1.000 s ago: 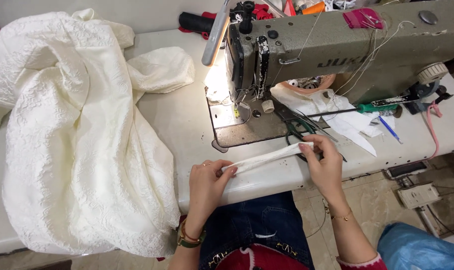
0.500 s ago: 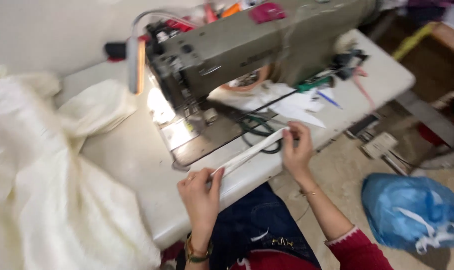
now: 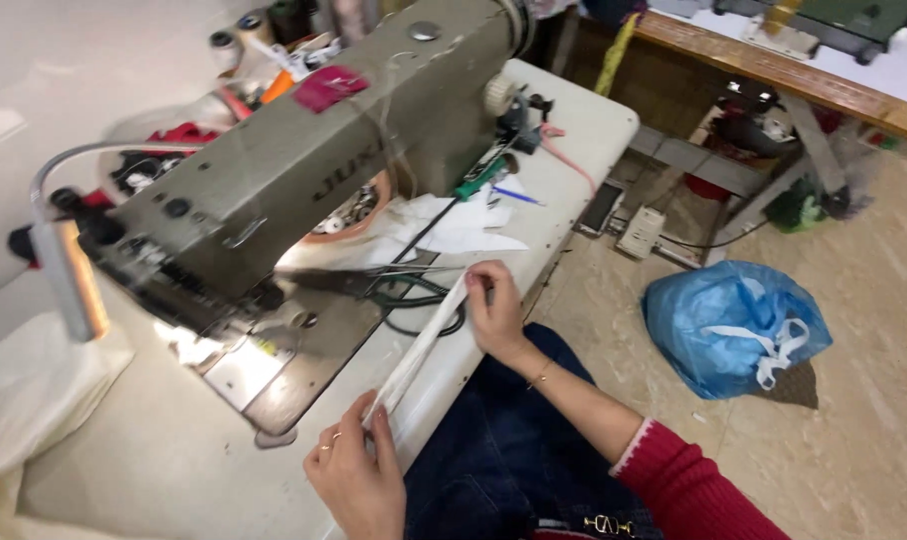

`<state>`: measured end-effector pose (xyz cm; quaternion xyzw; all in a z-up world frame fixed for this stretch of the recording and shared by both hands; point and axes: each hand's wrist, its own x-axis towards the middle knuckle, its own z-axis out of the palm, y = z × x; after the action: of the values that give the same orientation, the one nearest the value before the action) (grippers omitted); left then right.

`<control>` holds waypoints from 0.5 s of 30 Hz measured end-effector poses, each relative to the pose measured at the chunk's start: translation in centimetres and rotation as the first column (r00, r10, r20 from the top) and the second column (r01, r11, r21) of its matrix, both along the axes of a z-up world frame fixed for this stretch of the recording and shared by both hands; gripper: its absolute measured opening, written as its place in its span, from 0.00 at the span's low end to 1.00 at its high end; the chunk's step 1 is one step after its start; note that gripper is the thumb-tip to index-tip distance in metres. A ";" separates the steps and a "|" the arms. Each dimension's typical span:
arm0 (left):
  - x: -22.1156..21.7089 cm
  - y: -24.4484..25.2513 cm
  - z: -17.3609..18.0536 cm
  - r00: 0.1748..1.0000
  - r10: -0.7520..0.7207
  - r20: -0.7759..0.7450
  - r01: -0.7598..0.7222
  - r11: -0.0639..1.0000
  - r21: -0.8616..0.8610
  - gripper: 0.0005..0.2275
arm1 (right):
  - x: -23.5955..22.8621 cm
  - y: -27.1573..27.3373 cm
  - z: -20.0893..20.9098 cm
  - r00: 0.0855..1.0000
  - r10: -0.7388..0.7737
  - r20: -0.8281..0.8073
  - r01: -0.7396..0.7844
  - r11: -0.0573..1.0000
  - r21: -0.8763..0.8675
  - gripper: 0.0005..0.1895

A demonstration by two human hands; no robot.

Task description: The person prepares a small sewn fabric strip by folding it and then pressing it flat with a steam iron.

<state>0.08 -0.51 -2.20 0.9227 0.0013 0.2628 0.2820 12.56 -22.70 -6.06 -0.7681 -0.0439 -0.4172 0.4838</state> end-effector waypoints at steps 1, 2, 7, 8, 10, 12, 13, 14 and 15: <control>0.2 -0.5 -0.3 1.000 0.022 0.014 -0.022 1.000 0.015 0.10 | 0.2 -0.1 -0.3 1.000 -0.004 -0.026 0.004 1.000 0.002 0.07; 0.6 -1.0 -0.4 1.000 0.009 0.021 -0.010 1.000 0.015 0.10 | 0.1 0.3 -0.2 1.000 -0.016 -0.019 0.017 1.000 0.002 0.07; 2.7 -5.2 0.1 0.970 0.165 0.176 -0.219 0.909 0.354 0.15 | -0.5 1.2 -0.6 0.989 0.144 0.039 -0.147 0.986 0.075 0.09; 3.3 -6.1 0.4 0.971 0.156 0.180 -0.211 0.913 0.349 0.15 | -0.9 1.3 -0.1 0.990 0.134 0.043 -0.137 0.988 0.069 0.09; 4.6 -8.3 0.8 0.954 0.133 0.268 -0.254 0.834 0.491 0.14 | -1.4 1.2 0.7 0.968 0.248 0.026 -0.248 0.949 0.193 0.07; 5.7 -9.6 1.5 0.972 0.088 0.218 -0.187 0.852 0.488 0.13 | -1.9 0.9 1.2 0.962 0.260 0.085 -0.273 0.937 0.218 0.06; 6.3 -10.2 1.8 0.985 0.049 0.166 -0.125 0.866 0.485 0.11 | -2.0 0.8 1.5 0.950 0.279 0.143 -0.307 0.920 0.243 0.06; 7.6 -10.3 -0.6 0.984 0.048 0.169 -0.125 0.868 0.480 0.11 | -2.0 0.2 1.7 0.950 0.278 0.144 -0.306 0.922 0.238 0.06; 8.8 -10.0 -2.9 0.978 -0.039 0.206 -0.031 0.944 0.329 0.09 | -2.1 0.0 1.8 0.938 0.307 0.159 -0.341 0.899 0.276 0.06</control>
<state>8.92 -10.52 -5.12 0.9241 -0.0744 0.3544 0.1226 10.48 -22.72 -4.23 -0.6432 -0.1347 -0.3748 0.6539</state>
